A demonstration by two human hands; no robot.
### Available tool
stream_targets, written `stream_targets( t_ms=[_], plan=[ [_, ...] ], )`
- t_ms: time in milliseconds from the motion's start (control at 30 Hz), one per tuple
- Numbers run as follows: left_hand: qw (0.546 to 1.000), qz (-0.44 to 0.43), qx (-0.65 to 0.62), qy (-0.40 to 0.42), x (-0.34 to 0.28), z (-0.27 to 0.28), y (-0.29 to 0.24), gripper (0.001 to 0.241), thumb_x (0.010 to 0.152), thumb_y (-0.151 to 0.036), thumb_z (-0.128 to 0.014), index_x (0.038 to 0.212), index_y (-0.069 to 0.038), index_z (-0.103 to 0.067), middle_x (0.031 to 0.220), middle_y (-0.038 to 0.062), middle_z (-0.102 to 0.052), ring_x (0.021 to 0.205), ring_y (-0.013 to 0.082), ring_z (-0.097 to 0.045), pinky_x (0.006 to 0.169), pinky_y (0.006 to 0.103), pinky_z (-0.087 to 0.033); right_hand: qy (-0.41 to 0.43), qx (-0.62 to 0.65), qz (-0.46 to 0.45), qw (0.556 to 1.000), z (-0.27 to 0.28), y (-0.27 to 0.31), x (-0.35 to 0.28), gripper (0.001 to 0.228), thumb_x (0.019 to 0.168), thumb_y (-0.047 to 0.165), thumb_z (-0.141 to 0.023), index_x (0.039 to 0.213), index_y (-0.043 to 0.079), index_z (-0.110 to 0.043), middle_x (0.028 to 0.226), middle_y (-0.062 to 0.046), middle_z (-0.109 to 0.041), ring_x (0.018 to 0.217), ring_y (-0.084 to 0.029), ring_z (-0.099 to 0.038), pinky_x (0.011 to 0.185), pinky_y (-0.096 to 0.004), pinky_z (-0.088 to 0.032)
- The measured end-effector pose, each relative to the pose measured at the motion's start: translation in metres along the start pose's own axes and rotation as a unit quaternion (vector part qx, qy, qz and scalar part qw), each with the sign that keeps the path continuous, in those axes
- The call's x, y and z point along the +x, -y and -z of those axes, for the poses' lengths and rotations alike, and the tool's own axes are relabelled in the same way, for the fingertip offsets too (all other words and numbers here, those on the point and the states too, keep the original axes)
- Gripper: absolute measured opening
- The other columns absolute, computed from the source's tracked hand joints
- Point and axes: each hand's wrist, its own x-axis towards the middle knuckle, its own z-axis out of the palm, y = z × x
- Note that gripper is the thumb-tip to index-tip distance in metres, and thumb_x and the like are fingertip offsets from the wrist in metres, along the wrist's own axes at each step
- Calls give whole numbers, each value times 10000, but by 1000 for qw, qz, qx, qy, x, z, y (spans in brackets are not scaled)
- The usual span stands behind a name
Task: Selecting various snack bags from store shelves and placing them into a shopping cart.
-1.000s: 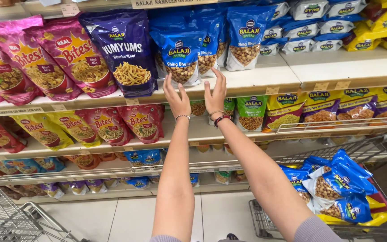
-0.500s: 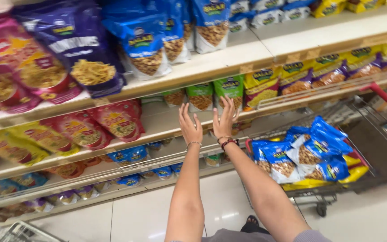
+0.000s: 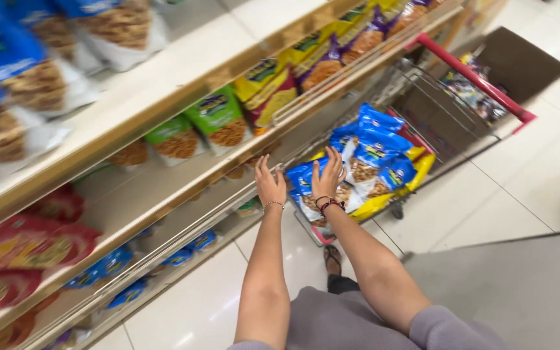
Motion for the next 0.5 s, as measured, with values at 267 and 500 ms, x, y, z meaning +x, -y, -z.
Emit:
stream_targets(
  t_ms=[267, 500],
  plan=[
    [976, 63, -7, 209, 5, -157, 24, 555, 991, -303, -568, 1482, -73, -447, 1479, 217, -496, 1357, 398, -489, 1119, 459, -398, -88, 23, -149, 985, -2, -149, 43, 650, 960, 225, -643, 1532, 67, -376, 1578, -189, -331, 1480, -374, -304, 1216, -516, -235],
    [928, 23, 19, 372, -14, -308, 84, 654, 956, -318, -588, 1491, 10, -406, 1480, 306, -464, 1372, 445, -446, 1151, 456, -357, -131, 9, -301, 944, 3, -243, 59, 743, 951, 271, -665, 1544, 9, -304, 1550, -241, -322, 1451, -424, -313, 1188, -491, -271]
  ],
)
